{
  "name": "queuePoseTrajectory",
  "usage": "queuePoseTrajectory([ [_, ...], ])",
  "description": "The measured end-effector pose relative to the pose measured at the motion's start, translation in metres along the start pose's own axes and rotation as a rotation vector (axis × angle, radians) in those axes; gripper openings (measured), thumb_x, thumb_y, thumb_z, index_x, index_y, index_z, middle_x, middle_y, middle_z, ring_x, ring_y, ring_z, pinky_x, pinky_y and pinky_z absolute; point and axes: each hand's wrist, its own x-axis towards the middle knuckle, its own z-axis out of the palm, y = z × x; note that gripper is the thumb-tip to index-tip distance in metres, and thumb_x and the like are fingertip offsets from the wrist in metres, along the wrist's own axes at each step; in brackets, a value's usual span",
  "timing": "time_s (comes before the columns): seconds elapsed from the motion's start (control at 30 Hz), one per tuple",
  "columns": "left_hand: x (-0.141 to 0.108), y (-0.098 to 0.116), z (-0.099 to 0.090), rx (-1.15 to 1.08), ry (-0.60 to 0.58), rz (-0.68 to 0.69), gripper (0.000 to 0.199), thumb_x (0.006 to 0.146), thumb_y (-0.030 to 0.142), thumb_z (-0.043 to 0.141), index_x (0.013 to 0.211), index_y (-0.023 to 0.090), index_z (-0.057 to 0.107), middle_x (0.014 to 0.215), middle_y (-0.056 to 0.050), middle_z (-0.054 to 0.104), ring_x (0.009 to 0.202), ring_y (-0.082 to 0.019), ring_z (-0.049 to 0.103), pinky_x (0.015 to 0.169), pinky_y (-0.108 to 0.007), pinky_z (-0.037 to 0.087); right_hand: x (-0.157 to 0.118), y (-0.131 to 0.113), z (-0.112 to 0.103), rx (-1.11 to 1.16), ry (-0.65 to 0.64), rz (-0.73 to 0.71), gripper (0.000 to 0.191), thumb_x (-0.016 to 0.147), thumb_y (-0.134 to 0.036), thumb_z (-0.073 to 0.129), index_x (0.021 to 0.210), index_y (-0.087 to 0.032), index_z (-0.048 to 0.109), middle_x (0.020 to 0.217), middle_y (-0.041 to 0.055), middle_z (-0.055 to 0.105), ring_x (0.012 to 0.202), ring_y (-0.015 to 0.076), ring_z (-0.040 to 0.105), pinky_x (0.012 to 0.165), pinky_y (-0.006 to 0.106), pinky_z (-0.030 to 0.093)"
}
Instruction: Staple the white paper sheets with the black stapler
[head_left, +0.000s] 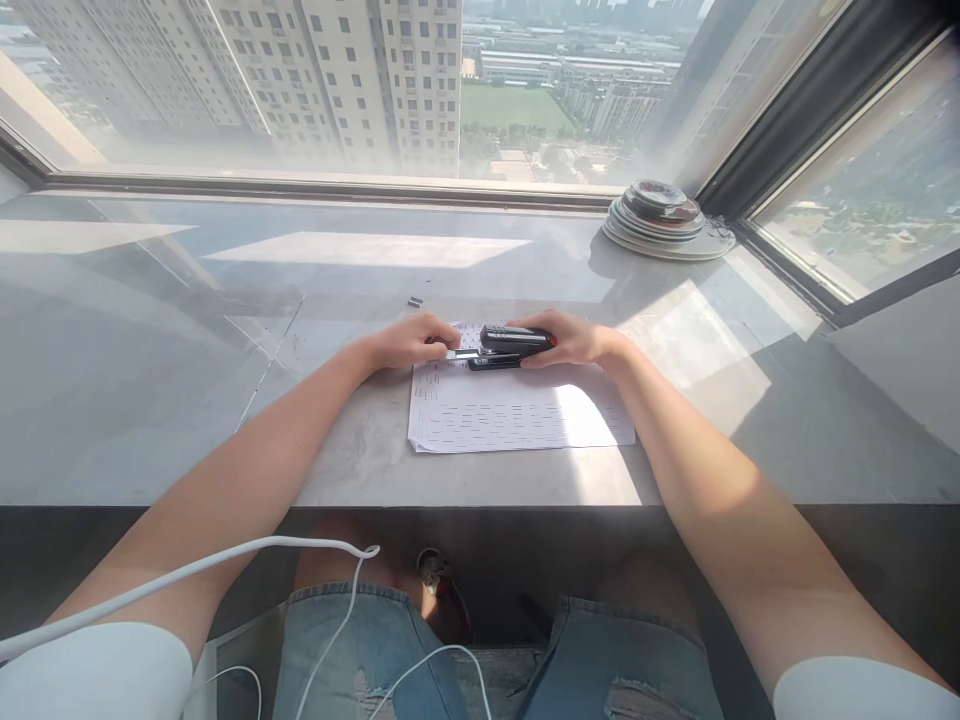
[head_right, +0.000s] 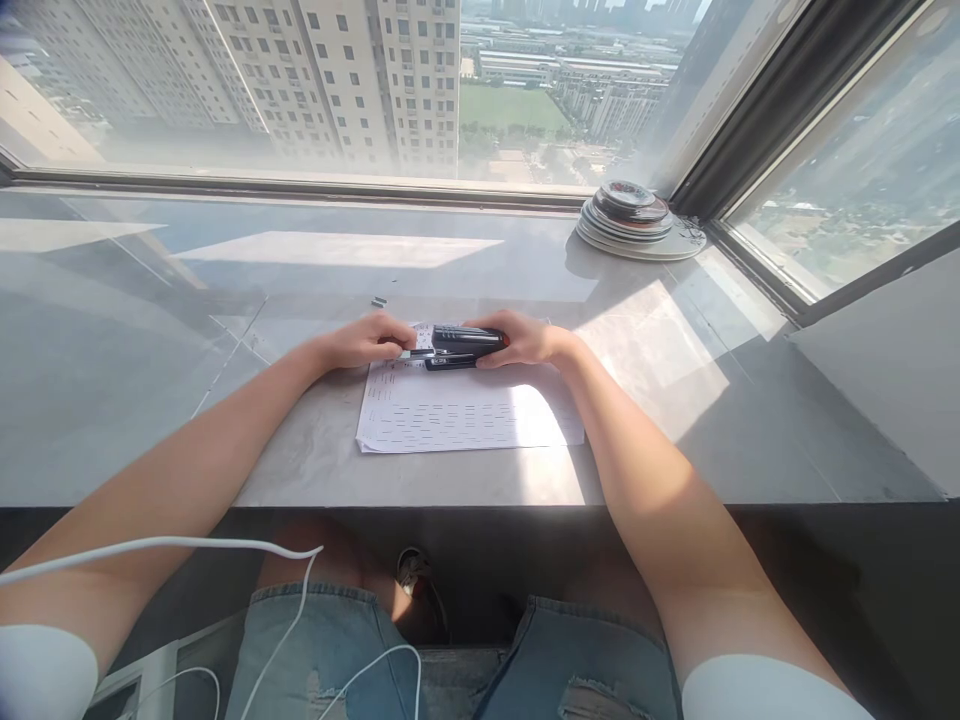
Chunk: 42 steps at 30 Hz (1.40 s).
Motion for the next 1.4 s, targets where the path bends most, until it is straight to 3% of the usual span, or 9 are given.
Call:
queuePoseTrajectory([
  [0.53,0.0,-0.003,0.002,0.03,-0.007,0.047,0.024,0.087,0.031,0.061,0.068,0.017,0.061,0.061,0.003,0.045,0.056,-0.01,0.035,0.054,-0.026,0.026,0.0,-0.008,0.001,-0.035,0.029,0.06,0.049,0.083,-0.038,0.074,0.128,-0.019,0.068,0.11,0.0004,0.072,0.098,0.021,0.062,0.085,0.03,0.049],
  [0.83,0.0,-0.006,0.002,0.045,-0.008,0.046,0.017,0.083,0.021,0.058,0.067,0.017,0.058,0.061,0.003,0.044,0.057,-0.011,0.036,0.055,-0.027,0.027,0.001,-0.014,0.003,0.039,0.064,0.087,0.045,0.077,-0.037,0.081,0.118,-0.02,0.072,0.099,-0.0032,0.073,0.09,0.0167,0.062,0.077,0.025,0.047],
  [1.4,0.001,-0.002,0.002,-0.012,0.008,0.029,0.014,0.072,0.011,0.054,0.06,0.018,0.052,0.058,0.003,0.04,0.055,-0.012,0.033,0.054,-0.029,0.025,0.0,-0.004,0.001,0.0,0.016,0.0,0.05,0.084,-0.037,0.075,0.131,-0.02,0.066,0.111,0.0002,0.072,0.094,0.0181,0.061,0.08,0.027,0.047],
])
